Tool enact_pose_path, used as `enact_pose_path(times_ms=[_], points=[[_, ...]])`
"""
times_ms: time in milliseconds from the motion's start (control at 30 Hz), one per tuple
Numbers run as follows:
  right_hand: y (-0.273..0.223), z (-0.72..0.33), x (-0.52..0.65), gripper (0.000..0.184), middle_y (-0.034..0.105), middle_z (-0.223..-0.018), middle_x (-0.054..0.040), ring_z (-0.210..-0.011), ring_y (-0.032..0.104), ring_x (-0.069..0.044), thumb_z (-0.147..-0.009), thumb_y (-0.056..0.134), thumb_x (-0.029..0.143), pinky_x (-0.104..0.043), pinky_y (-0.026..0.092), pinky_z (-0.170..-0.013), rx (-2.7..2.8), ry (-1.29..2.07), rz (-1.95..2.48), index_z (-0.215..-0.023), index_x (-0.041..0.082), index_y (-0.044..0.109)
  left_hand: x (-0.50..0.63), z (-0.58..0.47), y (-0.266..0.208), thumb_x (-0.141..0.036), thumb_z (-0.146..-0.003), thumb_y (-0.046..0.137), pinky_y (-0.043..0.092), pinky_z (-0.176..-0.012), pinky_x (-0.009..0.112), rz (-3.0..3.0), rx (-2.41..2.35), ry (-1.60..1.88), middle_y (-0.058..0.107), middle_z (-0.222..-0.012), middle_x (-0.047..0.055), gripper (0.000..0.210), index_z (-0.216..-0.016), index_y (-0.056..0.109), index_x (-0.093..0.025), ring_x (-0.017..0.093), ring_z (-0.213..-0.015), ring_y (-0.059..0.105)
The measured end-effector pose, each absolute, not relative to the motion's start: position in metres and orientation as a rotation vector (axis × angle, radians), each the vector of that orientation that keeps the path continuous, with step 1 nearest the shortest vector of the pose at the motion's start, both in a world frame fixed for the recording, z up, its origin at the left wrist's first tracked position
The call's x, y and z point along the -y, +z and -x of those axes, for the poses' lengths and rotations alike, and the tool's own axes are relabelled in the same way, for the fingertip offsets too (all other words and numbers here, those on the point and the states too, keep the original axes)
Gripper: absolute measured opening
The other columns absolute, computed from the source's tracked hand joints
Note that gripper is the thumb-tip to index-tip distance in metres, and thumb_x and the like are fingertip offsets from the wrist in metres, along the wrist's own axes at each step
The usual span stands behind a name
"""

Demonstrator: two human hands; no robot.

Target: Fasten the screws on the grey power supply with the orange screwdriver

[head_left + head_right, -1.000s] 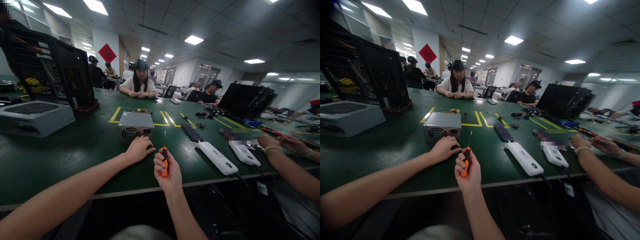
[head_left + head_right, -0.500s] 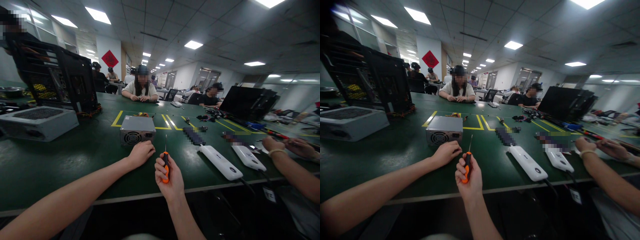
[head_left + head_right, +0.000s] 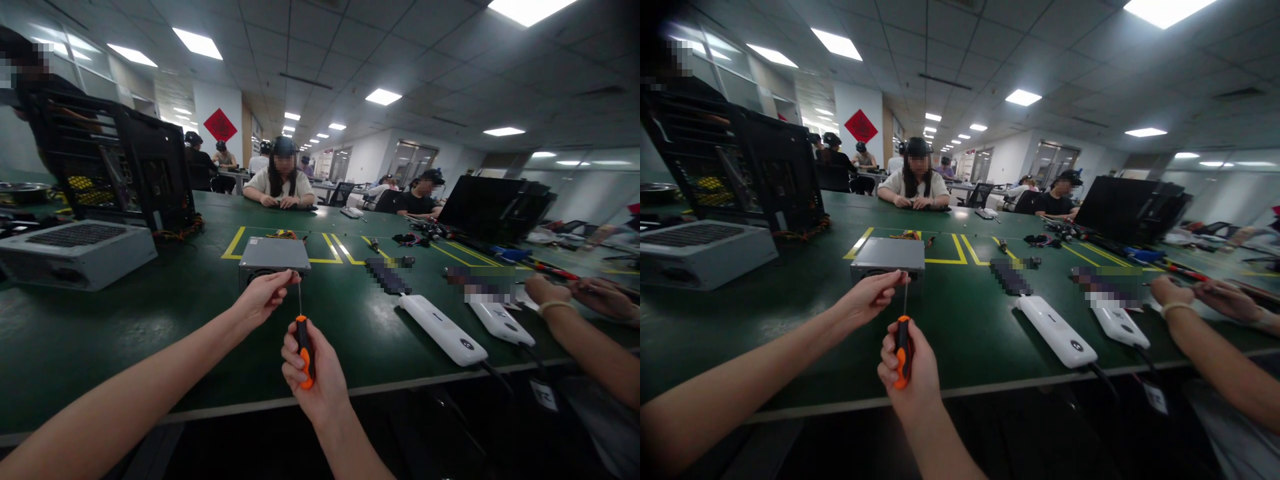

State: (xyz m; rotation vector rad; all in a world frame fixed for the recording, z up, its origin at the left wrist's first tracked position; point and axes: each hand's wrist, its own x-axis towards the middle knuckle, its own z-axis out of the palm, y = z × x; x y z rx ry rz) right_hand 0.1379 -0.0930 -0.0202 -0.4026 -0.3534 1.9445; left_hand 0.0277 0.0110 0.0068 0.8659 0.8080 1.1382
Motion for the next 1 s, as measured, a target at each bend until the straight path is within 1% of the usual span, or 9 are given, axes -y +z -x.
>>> enact_pose_path(times_ms=[100, 300, 500, 800, 1000], points=[[-0.0208, -0.1327, 0.0928, 0.026, 0.045, -0.055, 0.0026, -0.037, 0.029, -0.001, -0.088, 0.039, 0.026, -0.010, 0.023, -0.031, 0.357, 1.970, 0.404, -0.075, 0.010, 0.057, -0.0113, -0.0272, 0.0056, -0.019, -0.080, 0.057, 0.020, -0.030, 0.007, -0.842, -0.763, 1.134, 0.064, -0.085, 0.006, 0.011, -0.079, 0.064, -0.010, -0.004, -0.039, 0.032], [-0.0218, -0.1321, 0.0911, 0.027, 0.045, -0.055, 0.0027, -0.038, 0.030, -0.001, -0.087, 0.043, 0.030, -0.009, 0.024, -0.032, 0.353, 2.011, 0.407, -0.075, 0.010, 0.056, -0.0099, -0.0276, 0.0062, -0.018, -0.082, 0.055, 0.021, -0.029, 0.007, -0.805, -0.757, 1.105, 0.062, -0.080, 0.005, 0.013, -0.079, 0.063, -0.009, -0.003, -0.039, 0.032], [-0.0218, -0.1335, 0.0922, 0.025, 0.046, -0.056, 0.0030, -0.039, 0.031, -0.001, -0.087, 0.045, 0.030, -0.009, 0.024, -0.032, 0.368, 1.994, 0.399, -0.076, 0.011, 0.056, -0.0079, -0.0285, 0.0083, -0.018, -0.082, 0.054, 0.021, -0.029, 0.006, -0.795, -0.743, 1.083, 0.061, -0.080, 0.005, 0.012, -0.079, 0.063, -0.009, -0.003, -0.038, 0.031], [-0.0207, -0.1326, 0.0928, 0.030, 0.046, -0.055, 0.0021, -0.037, 0.031, -0.001, -0.089, 0.036, 0.027, -0.009, 0.023, -0.031, 0.329, 1.975, 0.403, -0.075, 0.010, 0.057, -0.0092, -0.0277, 0.0044, -0.019, -0.082, 0.054, 0.021, -0.030, 0.006, -0.824, -0.713, 1.062, 0.060, -0.080, 0.003, 0.014, -0.081, 0.063, -0.009, -0.004, -0.039, 0.031], [-0.0209, -0.1333, 0.0931, 0.029, 0.045, -0.055, 0.0022, -0.037, 0.030, -0.001, -0.089, 0.037, 0.027, -0.009, 0.024, -0.031, 0.336, 1.967, 0.399, -0.074, 0.010, 0.057, -0.0078, -0.0286, 0.0044, -0.019, -0.081, 0.055, 0.021, -0.030, 0.007, -0.842, -0.730, 1.059, 0.060, -0.080, 0.004, 0.013, -0.081, 0.064, -0.009, -0.004, -0.040, 0.032]])
